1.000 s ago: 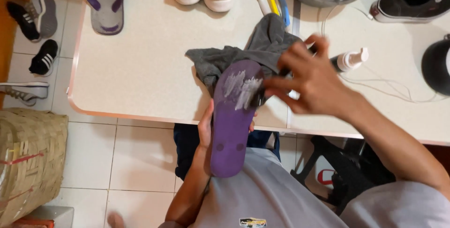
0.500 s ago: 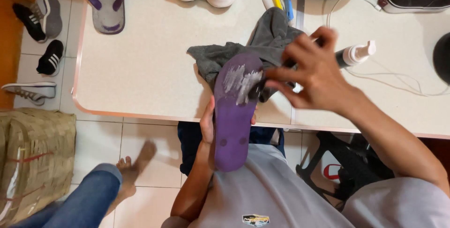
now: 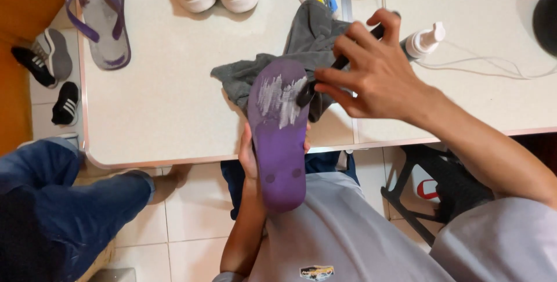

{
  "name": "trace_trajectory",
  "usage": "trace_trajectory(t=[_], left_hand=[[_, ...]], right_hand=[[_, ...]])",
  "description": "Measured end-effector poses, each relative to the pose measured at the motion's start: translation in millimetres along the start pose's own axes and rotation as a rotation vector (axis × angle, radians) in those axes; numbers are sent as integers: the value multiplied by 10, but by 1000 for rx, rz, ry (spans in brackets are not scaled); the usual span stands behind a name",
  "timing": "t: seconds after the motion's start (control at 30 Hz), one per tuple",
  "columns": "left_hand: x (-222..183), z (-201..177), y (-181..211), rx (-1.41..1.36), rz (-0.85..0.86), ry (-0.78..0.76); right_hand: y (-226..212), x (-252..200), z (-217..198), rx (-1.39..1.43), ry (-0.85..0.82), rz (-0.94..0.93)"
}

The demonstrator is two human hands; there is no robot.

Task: Cleaning the insole of a purple flip-flop using a cleaning solution, a small brush, and a cloth.

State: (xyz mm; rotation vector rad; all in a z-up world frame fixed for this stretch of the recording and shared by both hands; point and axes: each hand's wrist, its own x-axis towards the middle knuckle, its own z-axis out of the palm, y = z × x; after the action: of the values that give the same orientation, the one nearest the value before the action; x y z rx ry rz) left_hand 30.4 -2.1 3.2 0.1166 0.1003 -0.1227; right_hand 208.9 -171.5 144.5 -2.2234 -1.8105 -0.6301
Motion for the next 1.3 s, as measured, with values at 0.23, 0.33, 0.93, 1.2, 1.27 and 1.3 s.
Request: trace_trajectory(t=[0.23, 0.33, 0.93, 1.2, 1.27, 1.3], left_hand=[[-24, -166, 5, 107, -54, -83], [-10, -94, -47, 59, -26, -27], [196, 97, -279, 119, -59, -6], [197, 91, -278, 118, -48, -37], [128, 60, -303, 79, 28, 79], [192, 88, -278, 80, 42, 70]], right_hand=[[-27, -90, 16, -109, 7, 10], [-85, -153, 8, -160, 16, 60], [115, -487, -114, -97, -63, 149], [178, -416, -123, -184, -70, 81], [-56, -346, -141, 109, -167, 66], [61, -340, -104, 104, -162, 51]])
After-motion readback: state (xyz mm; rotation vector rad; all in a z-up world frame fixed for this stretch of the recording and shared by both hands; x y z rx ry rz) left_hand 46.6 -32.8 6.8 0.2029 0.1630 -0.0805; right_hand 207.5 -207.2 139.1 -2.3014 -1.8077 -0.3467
